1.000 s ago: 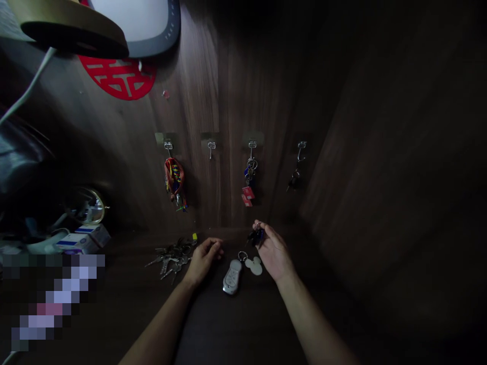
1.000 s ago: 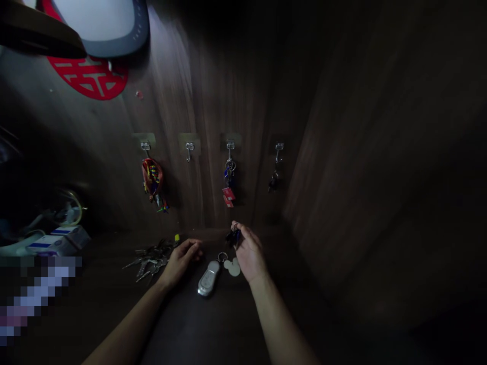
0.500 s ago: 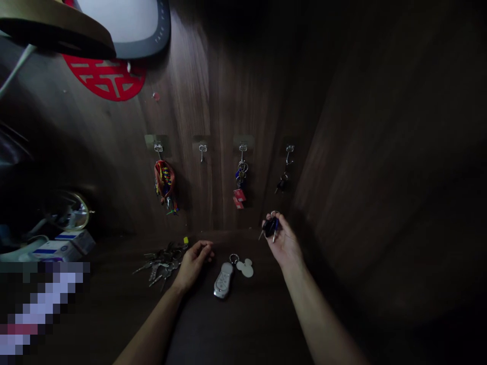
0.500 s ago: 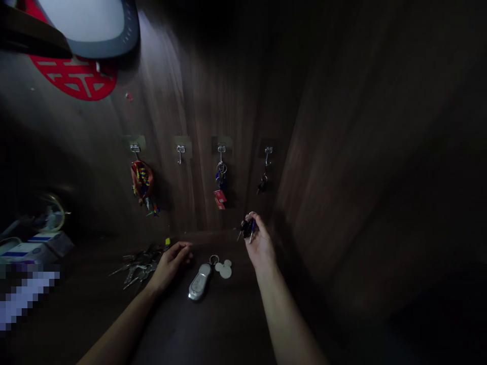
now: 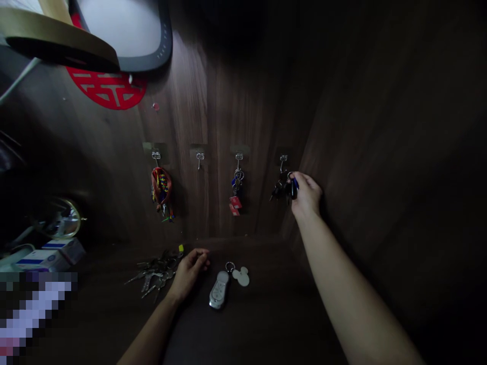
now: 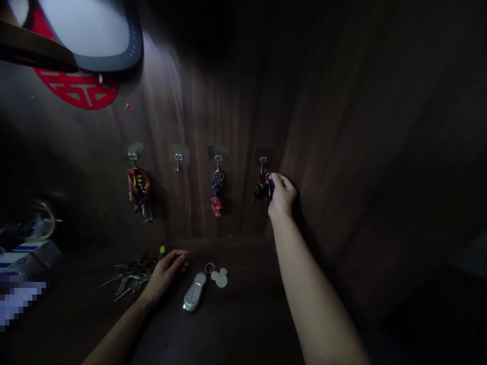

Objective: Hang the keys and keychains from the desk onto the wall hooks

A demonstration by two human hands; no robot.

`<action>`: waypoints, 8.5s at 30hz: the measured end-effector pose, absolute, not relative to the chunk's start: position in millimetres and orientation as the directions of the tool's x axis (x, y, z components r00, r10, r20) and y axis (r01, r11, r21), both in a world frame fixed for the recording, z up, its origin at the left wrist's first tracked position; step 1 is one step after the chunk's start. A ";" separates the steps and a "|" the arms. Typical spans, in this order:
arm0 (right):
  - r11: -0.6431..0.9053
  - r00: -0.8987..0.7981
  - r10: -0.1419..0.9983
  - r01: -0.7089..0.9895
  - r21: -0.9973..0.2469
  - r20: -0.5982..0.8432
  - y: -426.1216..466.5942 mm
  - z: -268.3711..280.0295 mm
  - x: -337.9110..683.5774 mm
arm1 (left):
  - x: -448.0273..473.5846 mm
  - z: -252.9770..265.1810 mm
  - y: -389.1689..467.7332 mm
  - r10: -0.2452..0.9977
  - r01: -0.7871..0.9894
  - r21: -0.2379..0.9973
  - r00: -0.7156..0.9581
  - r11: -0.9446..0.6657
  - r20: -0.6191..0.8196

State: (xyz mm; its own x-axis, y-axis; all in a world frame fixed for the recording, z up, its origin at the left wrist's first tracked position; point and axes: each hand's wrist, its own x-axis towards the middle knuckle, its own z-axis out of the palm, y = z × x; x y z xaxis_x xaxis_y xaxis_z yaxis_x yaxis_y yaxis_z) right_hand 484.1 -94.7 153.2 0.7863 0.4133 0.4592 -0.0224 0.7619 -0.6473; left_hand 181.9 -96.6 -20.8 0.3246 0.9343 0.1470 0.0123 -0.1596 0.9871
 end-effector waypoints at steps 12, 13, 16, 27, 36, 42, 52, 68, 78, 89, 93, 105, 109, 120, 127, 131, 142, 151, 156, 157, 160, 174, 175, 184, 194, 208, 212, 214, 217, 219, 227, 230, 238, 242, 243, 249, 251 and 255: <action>0.653 0.806 0.467 -0.035 -0.757 0.364 -69.5 150.9 492.2 | 181.5 -20.8 -95.4 0.929 -0.004 0.989 0.341 -0.150 0.142; 0.641 0.806 0.477 -0.047 -0.766 0.350 -70.3 149.4 491.0 | 181.6 -20.6 -95.4 0.930 0.000 0.989 0.340 -0.150 0.142; 0.603 0.804 0.511 -0.084 -0.793 0.304 -74.4 144.8 487.1 | 181.9 -21.4 -94.9 0.933 0.010 0.990 0.335 -0.143 0.131; 0.558 0.795 0.574 -0.202 -0.805 0.198 -100.1 100.1 478.1 | 181.6 -21.6 -95.4 0.932 0.012 0.990 0.339 -0.140 0.127; 0.462 0.750 0.646 -0.234 -0.855 0.144 -124.7 47.9 450.0 | 180.6 -24.1 -95.9 0.922 0.014 0.983 0.349 -0.183 0.167; 0.404 0.711 0.694 -0.255 -0.879 0.113 -136.2 14.1 426.8 | 179.7 -26.2 -94.6 0.919 0.038 0.980 0.358 -0.194 0.168; 0.308 0.676 0.725 -0.143 -0.941 0.135 -145.7 -25.6 403.7 | 179.4 -27.7 -95.7 0.911 0.056 0.975 0.371 -0.216 0.180; 0.255 0.156 0.887 0.618 -0.743 0.434 -147.5 -29.6 379.4 | 180.0 -26.5 -100.3 0.880 0.257 0.902 0.422 -0.346 0.218; 0.173 0.028 0.929 0.849 -0.500 0.369 -148.2 -33.5 371.6 | 181.4 -25.8 -103.6 0.804 0.307 0.815 0.519 -0.492 0.289; 0.145 0.033 0.939 0.866 -0.479 0.344 -147.1 -34.4 366.9 | 182.2 -23.0 -106.0 0.802 0.357 0.786 0.531 -0.505 0.274; 0.177 0.109 0.926 0.720 -0.671 0.361 -145.9 -31.9 368.4 | 182.1 -23.1 -105.8 0.796 0.363 0.778 0.541 -0.514 0.273; 0.318 0.198 0.923 0.088 -0.944 0.330 -145.0 -20.3 339.0 | 180.9 -20.4 -109.5 0.793 0.237 0.789 0.417 -0.566 0.444; 0.316 0.111 0.942 0.023 -0.949 0.316 -147.1 -18.7 335.4 | 180.7 -22.2 -108.9 0.811 0.199 0.823 0.399 -0.532 0.428; 0.331 0.176 0.926 0.038 -0.943 0.333 -142.6 -24.4 332.8 | 187.0 -19.1 -105.1 0.925 -0.186 0.966 0.304 -0.179 0.230; 0.426 0.158 0.873 0.213 -0.879 0.461 -140.5 -24.8 334.9 | 189.3 -17.2 -107.7 0.913 -0.252 0.958 0.342 -0.140 0.223; 0.423 0.190 0.861 0.252 -0.871 0.473 -141.8 -22.9 337.6 | 191.5 -19.2 -110.2 0.892 -0.192 0.958 0.364 -0.211 0.269; 0.340 0.218 0.904 0.156 -0.928 0.368 -147.2 -15.3 333.8 | 188.8 -12.8 -114.5 0.898 -0.084 0.946 0.298 -0.314 0.324; 0.345 0.219 0.902 0.149 -0.927 0.371 -149.5 -11.4 331.1 | 187.4 -13.6 -113.1 0.905 -0.121 0.948 0.285 -0.294 0.316; 0.368 0.147 0.902 0.234 -0.900 0.407 -150.1 -14.3 332.6 | 187.7 -12.7 -115.0 0.898 -0.063 0.943 0.290 -0.327 0.331; 0.365 0.154 0.901 0.234 -0.901 0.405 -150.8 -13.6 333.4 | 187.2 -12.5 -115.0 0.896 -0.050 0.942 0.296 -0.332 0.331; 0.364 0.210 0.887 0.226 -0.904 0.410 -153.4 -8.5 337.7 | 183.1 -12.4 -113.0 0.892 0.031 0.932 0.302 -0.361 0.335; 0.510 0.725 0.493 0.207 -0.835 0.481 -143.0 55.8 414.8 | 175.6 -19.7 -98.3 0.900 0.297 0.875 0.334 -0.381 0.279; 0.536 0.744 0.464 0.196 -0.821 0.480 -140.3 65.4 422.2 | 175.6 -19.8 -98.1 0.899 0.296 0.875 0.335 -0.384 0.282; 0.662 0.817 0.299 0.195 -0.724 0.493 -104.0 136.2 464.7 | 176.0 -16.1 -98.7 0.898 0.293 0.875 0.336 -0.386 0.284; 0.560 0.872 0.379 0.050 -0.827 0.310 -85.2 169.0 472.0 | 176.7 -15.3 -97.9 0.907 0.287 0.889 0.334 -0.357 0.257; 0.485 0.837 0.408 0.140 -0.863 0.365 -90.5 150.2 474.1 | 175.2 -20.4 -95.2 0.897 0.292 0.878 0.350 -0.379 0.271; 0.486 0.836 0.381 0.184 -0.855 0.396 -94.0 141.8 471.7 | 175.4 -18.6 -96.3 0.902 0.319 0.873 0.351 -0.369 0.253; 0.489 0.825 0.388 0.193 -0.851 0.410 -96.9 135.8 469.5 | 175.2 -18.8 -96.3 0.903 0.332 0.868 0.347 -0.369 0.251; 0.488 0.801 0.409 0.213 -0.847 0.437 -102.4 124.1 464.4 | 174.7 -19.5 -96.2 0.900 0.338 0.863 0.355 -0.376 0.253; 0.477 0.789 0.422 0.225 -0.850 0.446 -106.6 115.2 460.3 | 174.5 -19.4 -96.9 0.897 0.330 0.865 0.360 -0.378 0.255; 0.405 0.720 0.556 0.203 -0.892 0.416 -121.7 72.0 441.0 | 174.7 -19.9 -99.5 0.897 0.306 0.870 0.344 -0.386 0.277; 0.362 0.687 0.620 0.177 -0.915 0.378 -128.4 51.8 429.8 | 173.9 -22.6 -97.9 0.898 0.335 0.857 0.344 -0.392 0.276; 0.219 0.546 0.793 0.157 -0.963 0.270 -149.0 -7.5 385.2 | 172.8 -21.9 -102.2 0.869 0.398 0.790 0.374 -0.466 0.324; 0.160 0.500 0.830 0.212 -0.964 0.248 -155.7 -30.6 369.5 | 173.0 -21.8 -105.4 0.854 0.414 0.763 0.391 -0.496 0.343; 0.166 0.487 0.831 0.242 -0.956 0.267 -157.0 -34.5 367.3 | 172.7 -22.1 -105.9 0.853 0.417 0.760 0.392 -0.499 0.345; 0.218 0.415 0.828 0.380 -0.899 0.376 -160.0 -44.5 364.3 | 167.5 -22.2 -108.5 0.859 0.452 0.746 0.397 -0.489 0.323; 0.197 0.416 0.833 0.392 -0.899 0.364 -159.7 -45.5 364.8 | 165.2 -21.8 -109.7 0.861 0.477 0.734 0.409 -0.484 0.302; 0.175 0.392 0.851 0.415 -0.893 0.349 -160.1 -46.9 365.1 | 157.9 -22.8 -114.2 0.844 0.490 0.713 0.460 -0.501 0.277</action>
State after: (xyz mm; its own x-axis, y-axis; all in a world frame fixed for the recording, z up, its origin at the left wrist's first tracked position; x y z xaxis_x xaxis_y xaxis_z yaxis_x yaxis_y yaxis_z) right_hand 365.1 -160.1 -46.9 0.3921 0.8511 0.3491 0.4153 0.1749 -0.8927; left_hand 157.9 -114.2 -22.8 0.4596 0.8439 0.2767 0.4900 -0.5008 0.7135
